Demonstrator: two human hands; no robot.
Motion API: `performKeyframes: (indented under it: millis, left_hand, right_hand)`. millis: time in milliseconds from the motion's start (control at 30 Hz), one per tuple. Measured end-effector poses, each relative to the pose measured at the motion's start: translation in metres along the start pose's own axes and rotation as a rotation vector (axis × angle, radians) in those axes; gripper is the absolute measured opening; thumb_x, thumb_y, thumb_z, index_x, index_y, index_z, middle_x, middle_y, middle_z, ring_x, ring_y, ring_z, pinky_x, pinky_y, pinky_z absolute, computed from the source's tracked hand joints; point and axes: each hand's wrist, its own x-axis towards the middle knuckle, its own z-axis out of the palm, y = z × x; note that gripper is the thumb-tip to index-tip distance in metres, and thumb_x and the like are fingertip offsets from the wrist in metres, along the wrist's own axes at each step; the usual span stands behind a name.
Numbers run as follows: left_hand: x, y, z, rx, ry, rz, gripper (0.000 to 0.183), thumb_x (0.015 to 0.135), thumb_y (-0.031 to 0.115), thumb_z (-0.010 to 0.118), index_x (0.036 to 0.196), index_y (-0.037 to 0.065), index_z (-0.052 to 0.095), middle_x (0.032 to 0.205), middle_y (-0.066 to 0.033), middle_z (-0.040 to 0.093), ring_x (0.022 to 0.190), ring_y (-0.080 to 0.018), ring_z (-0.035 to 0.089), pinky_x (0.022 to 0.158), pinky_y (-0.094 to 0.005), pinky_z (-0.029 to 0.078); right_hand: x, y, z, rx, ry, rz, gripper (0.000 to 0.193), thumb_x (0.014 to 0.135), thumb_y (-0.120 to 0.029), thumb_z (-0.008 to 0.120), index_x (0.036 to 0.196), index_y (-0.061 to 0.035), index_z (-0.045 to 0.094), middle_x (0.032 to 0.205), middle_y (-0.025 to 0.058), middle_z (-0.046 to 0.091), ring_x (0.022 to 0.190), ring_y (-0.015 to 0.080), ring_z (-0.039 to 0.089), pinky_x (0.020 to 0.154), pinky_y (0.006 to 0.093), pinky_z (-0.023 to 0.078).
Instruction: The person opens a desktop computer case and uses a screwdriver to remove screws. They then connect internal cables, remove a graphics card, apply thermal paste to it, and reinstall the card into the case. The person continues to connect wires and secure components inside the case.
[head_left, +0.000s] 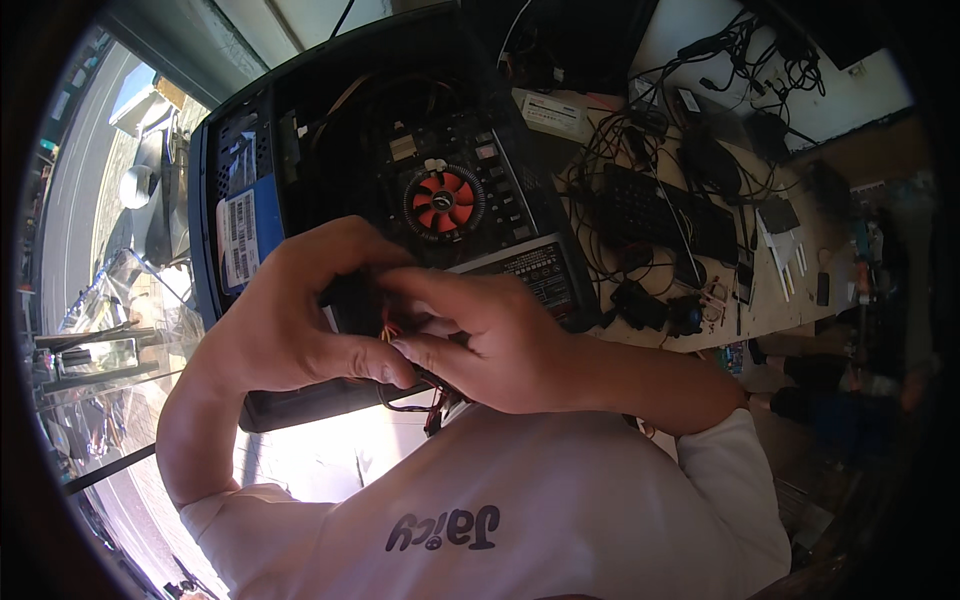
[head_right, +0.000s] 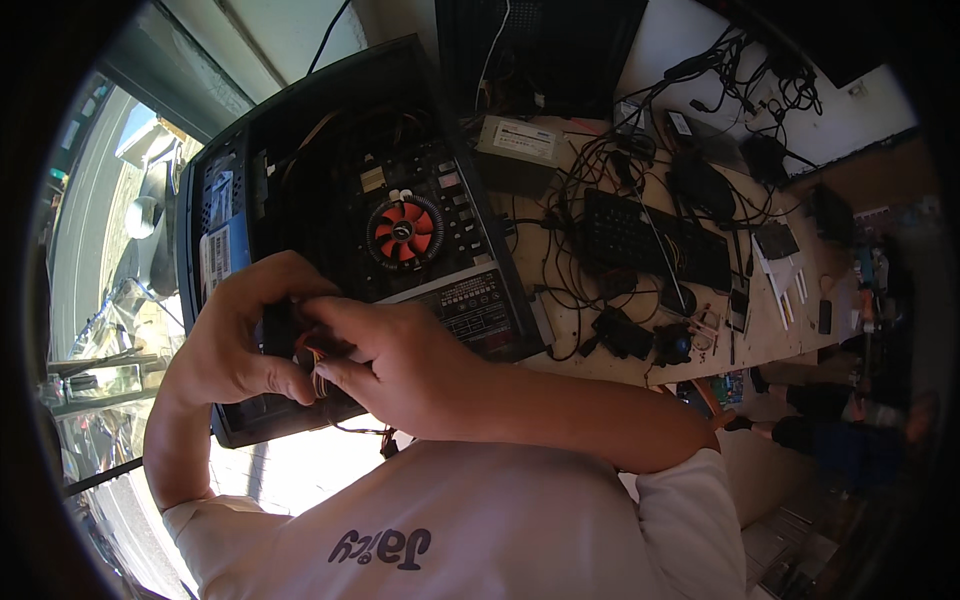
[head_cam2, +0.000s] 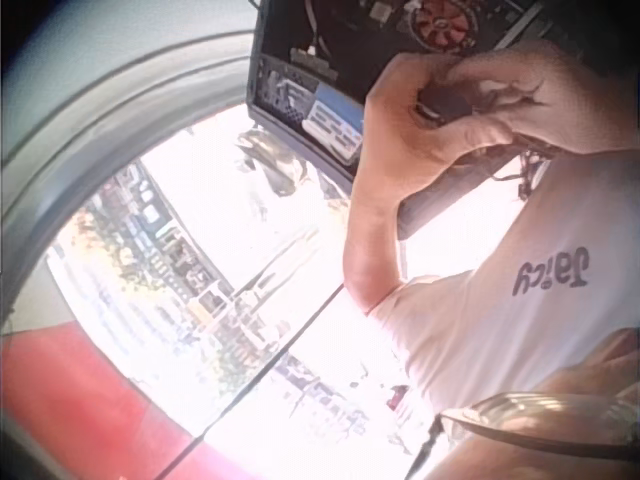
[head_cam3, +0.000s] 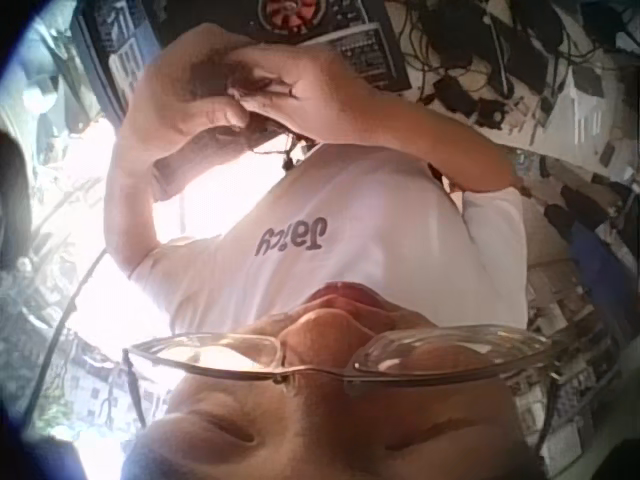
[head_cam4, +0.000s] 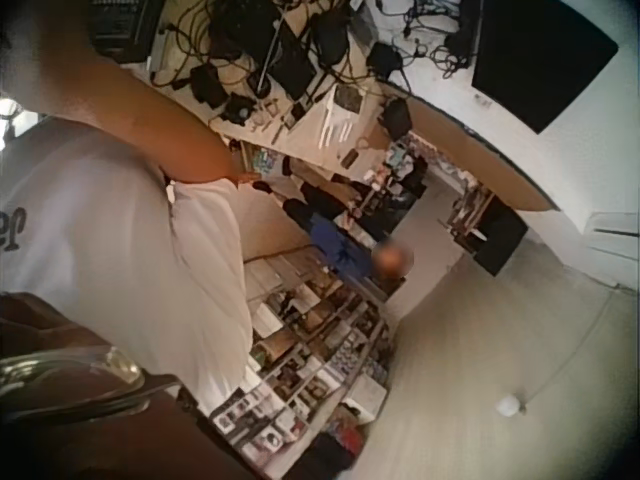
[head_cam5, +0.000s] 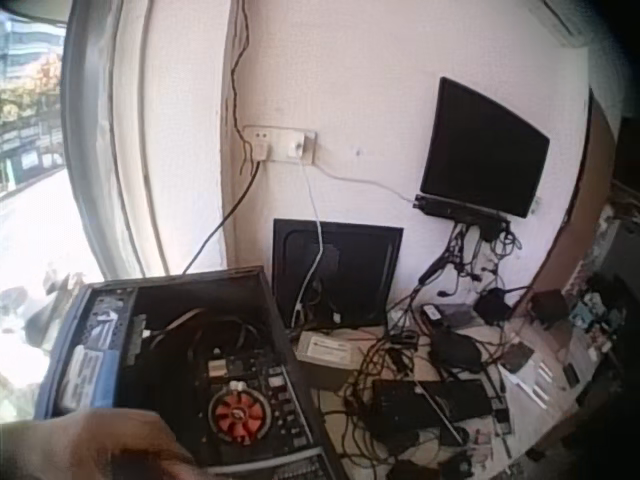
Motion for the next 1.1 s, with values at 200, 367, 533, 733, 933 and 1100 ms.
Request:
performKeyframes:
  millis: [200, 367, 533, 733, 933, 1100]
  left_hand:
    - [-0.009, 0.009, 0.001, 0.172, 0.094, 0.073, 0.027, 0.064, 0.010, 0.083, 0.083, 0.001, 0.065, 0.082, -0.0099, 0.062, 0.072, -0.0217, 0.063, 0.063, -0.0313, 0.048]
    - [-0.002, 0.002, -0.012, 0.168, 0.105, -0.006, 0.023, 0.067, 0.012, 0.076, 0.071, 0.001, 0.056, 0.093, -0.0138, 0.062, 0.079, -0.0246, 0.063, 0.068, -0.0317, 0.049]
    - [-0.017, -0.027, -0.030, 0.312, 0.386, 0.040, 0.023, 0.080, 0.018, 0.073, 0.077, 0.000, 0.058, 0.093, -0.0123, 0.064, 0.079, -0.0188, 0.063, 0.067, -0.0297, 0.049]
    - [-0.023, -0.028, -0.039, -0.129, 0.540, -0.427, 0.036, 0.091, 0.036, 0.071, 0.097, 0.001, 0.062, 0.085, -0.0059, 0.061, 0.067, -0.0101, 0.056, 0.056, -0.0238, 0.042]
    - [-0.005, -0.039, -0.038, -0.509, 0.640, -0.311, 0.030, 0.091, 0.023, 0.075, 0.103, -0.002, 0.062, 0.083, -0.0068, 0.064, 0.070, -0.0122, 0.060, 0.063, -0.0242, 0.046]
    - [0.008, -0.031, -0.029, -0.461, 0.502, -0.267, 0.028, 0.091, 0.012, 0.072, 0.112, -0.004, 0.062, 0.093, -0.0110, 0.069, 0.076, -0.0140, 0.064, 0.072, -0.0255, 0.051]
  right_hand:
    - [0.016, 0.016, -0.020, -0.502, 0.303, -0.359, 0.039, 0.086, 0.003, 0.067, 0.124, 0.0066, 0.058, 0.104, 0.0192, 0.068, 0.082, 0.0269, 0.071, 0.072, 0.0342, 0.056]
    - [0.029, 0.032, -0.020, -0.512, 0.127, -0.049, 0.016, 0.094, -0.007, 0.064, 0.105, 0.0036, 0.068, 0.075, 0.0101, 0.069, 0.070, 0.0168, 0.068, 0.063, 0.0301, 0.052]
    - [0.020, 0.023, -0.034, -0.029, 0.211, 0.275, 0.013, 0.095, -0.005, 0.058, 0.102, 0.0030, 0.066, 0.094, 0.0097, 0.069, 0.082, 0.0109, 0.065, 0.068, 0.0265, 0.054]
    - [-0.003, 0.020, -0.038, 0.157, -0.036, -0.002, 0.009, 0.086, -0.003, 0.057, 0.090, 0.0016, 0.064, 0.100, 0.0120, 0.066, 0.093, 0.0188, 0.064, 0.083, 0.0330, 0.051]
    - [-0.026, 0.001, -0.006, -0.353, -0.348, -0.348, 0.015, 0.072, 0.002, 0.067, 0.087, 0.0031, 0.064, 0.099, 0.0178, 0.061, 0.097, 0.0317, 0.062, 0.080, 0.0414, 0.054]
    - [-0.027, -0.007, 0.007, -0.744, -0.439, -0.573, 0.019, 0.075, -0.006, 0.067, 0.085, 0.0104, 0.064, 0.094, 0.0174, 0.058, 0.093, 0.0327, 0.060, 0.082, 0.0388, 0.057]
